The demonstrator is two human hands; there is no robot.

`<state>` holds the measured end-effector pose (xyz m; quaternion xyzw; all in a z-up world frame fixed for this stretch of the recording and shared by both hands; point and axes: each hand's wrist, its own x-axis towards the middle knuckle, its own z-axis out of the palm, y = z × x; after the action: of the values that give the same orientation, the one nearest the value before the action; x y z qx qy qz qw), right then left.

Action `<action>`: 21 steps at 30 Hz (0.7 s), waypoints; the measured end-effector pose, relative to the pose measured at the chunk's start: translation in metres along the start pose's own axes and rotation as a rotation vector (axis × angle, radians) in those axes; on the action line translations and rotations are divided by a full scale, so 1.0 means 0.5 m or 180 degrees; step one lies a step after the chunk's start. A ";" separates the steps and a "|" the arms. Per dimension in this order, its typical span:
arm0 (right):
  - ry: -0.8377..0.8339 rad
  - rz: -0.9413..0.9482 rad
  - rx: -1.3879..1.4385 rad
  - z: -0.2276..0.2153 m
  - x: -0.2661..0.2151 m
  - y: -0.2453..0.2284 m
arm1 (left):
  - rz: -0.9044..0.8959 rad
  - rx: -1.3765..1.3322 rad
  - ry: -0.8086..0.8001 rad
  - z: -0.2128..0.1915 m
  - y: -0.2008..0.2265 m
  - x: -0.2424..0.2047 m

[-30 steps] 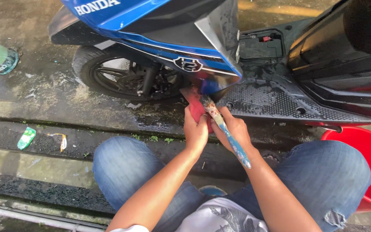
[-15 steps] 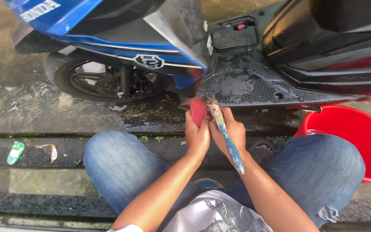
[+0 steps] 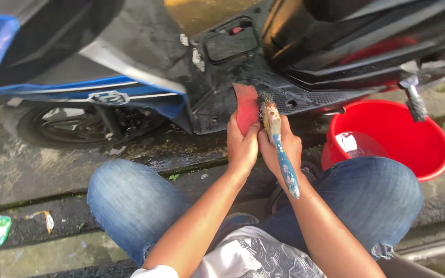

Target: The person washes and details a motorcycle by scrubbing its surfaces with a brush and wiping them with a cloth, alternating between the two tools and hands.

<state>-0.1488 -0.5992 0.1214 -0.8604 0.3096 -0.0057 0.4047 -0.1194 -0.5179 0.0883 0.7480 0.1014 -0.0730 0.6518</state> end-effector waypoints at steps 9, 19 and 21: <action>0.0421 0.0617 0.0960 -0.100 0.052 0.063 | -0.0065 0.0222 -0.0458 0.160 0.040 -0.007; 0.2525 0.0676 0.2374 -0.108 0.162 0.234 | -0.0145 0.0636 -0.1358 0.379 0.019 0.005; 0.2642 0.0990 0.2906 -0.167 0.148 0.199 | 0.0214 0.0926 -0.1629 0.423 -0.003 0.008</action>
<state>-0.1633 -0.7449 0.0901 -0.4724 0.5284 -0.4113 0.5731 -0.1111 -0.7268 0.0564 0.7938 -0.1026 -0.2515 0.5441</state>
